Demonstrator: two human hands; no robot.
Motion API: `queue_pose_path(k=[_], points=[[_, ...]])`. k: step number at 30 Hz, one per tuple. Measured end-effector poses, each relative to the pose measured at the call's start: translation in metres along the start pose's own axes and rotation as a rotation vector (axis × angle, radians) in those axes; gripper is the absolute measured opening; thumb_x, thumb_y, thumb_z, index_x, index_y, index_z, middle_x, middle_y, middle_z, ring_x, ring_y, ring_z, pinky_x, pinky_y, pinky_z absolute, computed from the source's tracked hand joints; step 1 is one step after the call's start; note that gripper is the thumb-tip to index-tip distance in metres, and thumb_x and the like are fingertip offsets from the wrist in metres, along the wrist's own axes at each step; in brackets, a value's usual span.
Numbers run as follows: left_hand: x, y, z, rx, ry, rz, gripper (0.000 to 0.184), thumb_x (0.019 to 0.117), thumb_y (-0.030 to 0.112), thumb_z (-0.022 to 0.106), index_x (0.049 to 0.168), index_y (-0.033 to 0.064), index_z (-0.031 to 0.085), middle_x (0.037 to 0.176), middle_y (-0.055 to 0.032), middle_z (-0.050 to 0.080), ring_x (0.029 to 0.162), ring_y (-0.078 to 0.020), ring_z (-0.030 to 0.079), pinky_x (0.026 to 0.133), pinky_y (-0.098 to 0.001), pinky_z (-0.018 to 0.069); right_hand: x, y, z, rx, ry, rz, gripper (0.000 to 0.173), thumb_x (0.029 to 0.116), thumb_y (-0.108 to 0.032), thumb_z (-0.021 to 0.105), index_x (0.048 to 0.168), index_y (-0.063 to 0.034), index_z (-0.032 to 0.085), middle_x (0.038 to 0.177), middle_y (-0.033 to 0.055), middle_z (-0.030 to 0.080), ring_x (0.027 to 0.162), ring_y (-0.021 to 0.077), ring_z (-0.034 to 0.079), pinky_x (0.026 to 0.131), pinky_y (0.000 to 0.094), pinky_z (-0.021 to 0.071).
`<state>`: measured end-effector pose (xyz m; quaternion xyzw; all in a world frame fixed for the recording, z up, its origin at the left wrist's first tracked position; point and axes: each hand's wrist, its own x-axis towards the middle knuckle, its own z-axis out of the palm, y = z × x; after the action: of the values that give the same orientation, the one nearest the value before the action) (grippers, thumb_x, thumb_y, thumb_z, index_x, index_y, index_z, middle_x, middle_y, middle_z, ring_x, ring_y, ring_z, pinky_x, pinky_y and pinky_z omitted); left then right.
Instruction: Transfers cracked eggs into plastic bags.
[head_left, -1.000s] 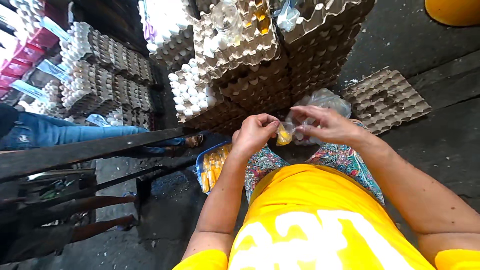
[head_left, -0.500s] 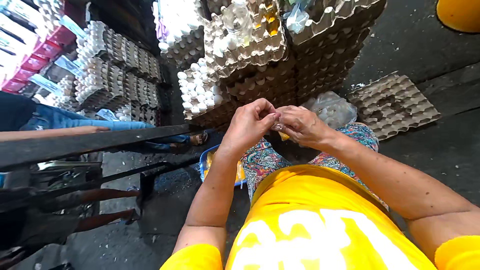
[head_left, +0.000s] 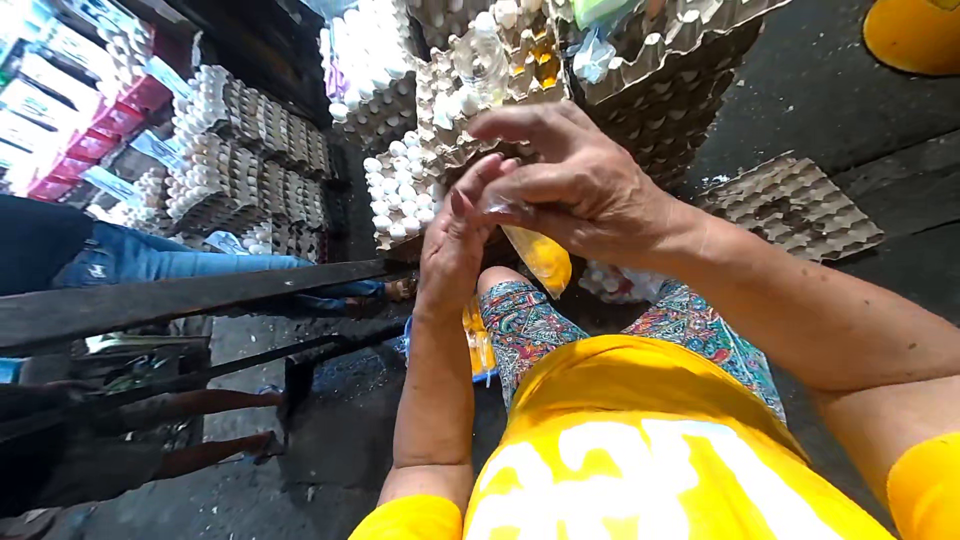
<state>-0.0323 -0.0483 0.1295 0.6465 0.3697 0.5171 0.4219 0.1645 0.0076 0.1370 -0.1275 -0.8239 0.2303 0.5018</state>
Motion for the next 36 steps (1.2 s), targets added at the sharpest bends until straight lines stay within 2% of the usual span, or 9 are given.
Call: queue_pose_path(k=[2, 6, 9, 11, 13, 18, 23, 30, 36], points=[[-0.002, 0.001, 0.007, -0.189, -0.032, -0.008, 0.041, 0.1052, 0.049, 0.048, 0.131, 0.0209, 0.061, 0.123, 0.0080, 0.070, 0.118, -0.0077, 0.064, 0.106, -0.0344, 0.0519, 0.016, -0.003, -0.005, 0.004, 0.018, -0.037, 0.024, 0.1034, -0.029, 0.060, 0.110, -0.0185, 0.080, 0.145, 0.0162, 0.058, 0.136, 0.0309, 0.052, 0.108, 0.0485, 0.0432], [0.018, 0.015, 0.013, -0.304, -0.090, 0.120, 0.038, 0.1065, 0.047, 0.046, 0.126, 0.0207, 0.064, 0.117, 0.0067, 0.071, 0.113, -0.0073, 0.066, 0.102, -0.0345, 0.0535, 0.042, -0.011, -0.015, 0.172, 0.022, 0.004, 0.026, 0.1043, -0.025, 0.058, 0.110, -0.0108, 0.079, 0.137, 0.0116, 0.065, 0.130, 0.0153, 0.058, 0.110, 0.0319, 0.0447], [0.033, 0.018, 0.016, -0.265, -0.130, 0.197, 0.029, 0.1066, 0.043, 0.048, 0.124, 0.0250, 0.064, 0.115, 0.0113, 0.071, 0.111, -0.0033, 0.065, 0.101, -0.0311, 0.0539, 0.054, -0.017, -0.024, 0.338, -0.060, 0.068, 0.021, 0.1048, -0.020, 0.059, 0.103, -0.0086, 0.076, 0.109, -0.0018, 0.074, 0.096, -0.0036, 0.066, 0.083, 0.0163, 0.0544], [0.040, 0.018, 0.016, -0.254, -0.151, 0.234, 0.028, 0.1073, 0.040, 0.048, 0.125, 0.0243, 0.062, 0.116, 0.0108, 0.070, 0.112, -0.0046, 0.064, 0.103, -0.0329, 0.0527, 0.061, -0.021, -0.031, 0.469, -0.124, 0.177, 0.021, 0.1061, -0.019, 0.057, 0.099, -0.0083, 0.074, 0.083, -0.0079, 0.068, 0.065, -0.0054, 0.059, 0.056, 0.0136, 0.0502], [0.045, 0.019, 0.018, -0.254, -0.143, 0.234, 0.026, 0.1069, 0.039, 0.050, 0.123, 0.0221, 0.061, 0.112, 0.0091, 0.071, 0.107, -0.0063, 0.067, 0.098, -0.0330, 0.0553, 0.064, -0.024, -0.035, 0.551, -0.138, 0.263, 0.024, 0.1074, -0.018, 0.055, 0.093, -0.0077, 0.071, 0.072, -0.0076, 0.063, 0.054, -0.0026, 0.056, 0.047, 0.0151, 0.0481], [0.047, 0.017, 0.030, -0.220, -0.122, 0.258, 0.021, 0.1077, 0.033, 0.051, 0.112, 0.0222, 0.068, 0.098, 0.0109, 0.071, 0.093, -0.0015, 0.067, 0.087, -0.0255, 0.0569, 0.060, -0.027, -0.029, 0.589, -0.010, 0.345, 0.031, 0.1091, -0.018, 0.050, 0.086, -0.0061, 0.068, 0.066, -0.0043, 0.061, 0.048, 0.0010, 0.052, 0.042, 0.0168, 0.0448], [0.045, 0.015, 0.037, -0.092, -0.107, 0.302, 0.022, 0.1098, 0.027, 0.046, 0.112, 0.0250, 0.068, 0.102, 0.0135, 0.069, 0.100, -0.0011, 0.064, 0.091, -0.0275, 0.0551, 0.055, -0.027, -0.027, 0.611, 0.102, 0.358, 0.034, 0.1098, -0.014, 0.047, 0.083, -0.0048, 0.066, 0.071, -0.0007, 0.067, 0.048, 0.0025, 0.054, 0.040, 0.0175, 0.0435], [0.043, 0.014, 0.044, -0.021, -0.113, 0.275, 0.022, 0.1100, 0.025, 0.046, 0.109, 0.0204, 0.067, 0.098, 0.0111, 0.069, 0.095, -0.0030, 0.066, 0.088, -0.0294, 0.0568, 0.056, -0.034, -0.035, 0.696, 0.211, 0.418, 0.035, 0.1088, -0.014, 0.050, 0.080, -0.0028, 0.066, 0.069, 0.0018, 0.068, 0.058, 0.0050, 0.063, 0.052, 0.0181, 0.0525], [0.043, 0.012, 0.052, 0.048, -0.037, 0.368, 0.021, 0.1090, 0.026, 0.049, 0.100, 0.0192, 0.067, 0.088, 0.0117, 0.068, 0.083, 0.0000, 0.064, 0.075, -0.0228, 0.0553, 0.056, -0.031, -0.037, 0.695, 0.193, 0.353, 0.031, 0.1071, -0.009, 0.052, 0.082, -0.0022, 0.068, 0.071, 0.0016, 0.069, 0.065, 0.0062, 0.067, 0.061, 0.0204, 0.0575]])
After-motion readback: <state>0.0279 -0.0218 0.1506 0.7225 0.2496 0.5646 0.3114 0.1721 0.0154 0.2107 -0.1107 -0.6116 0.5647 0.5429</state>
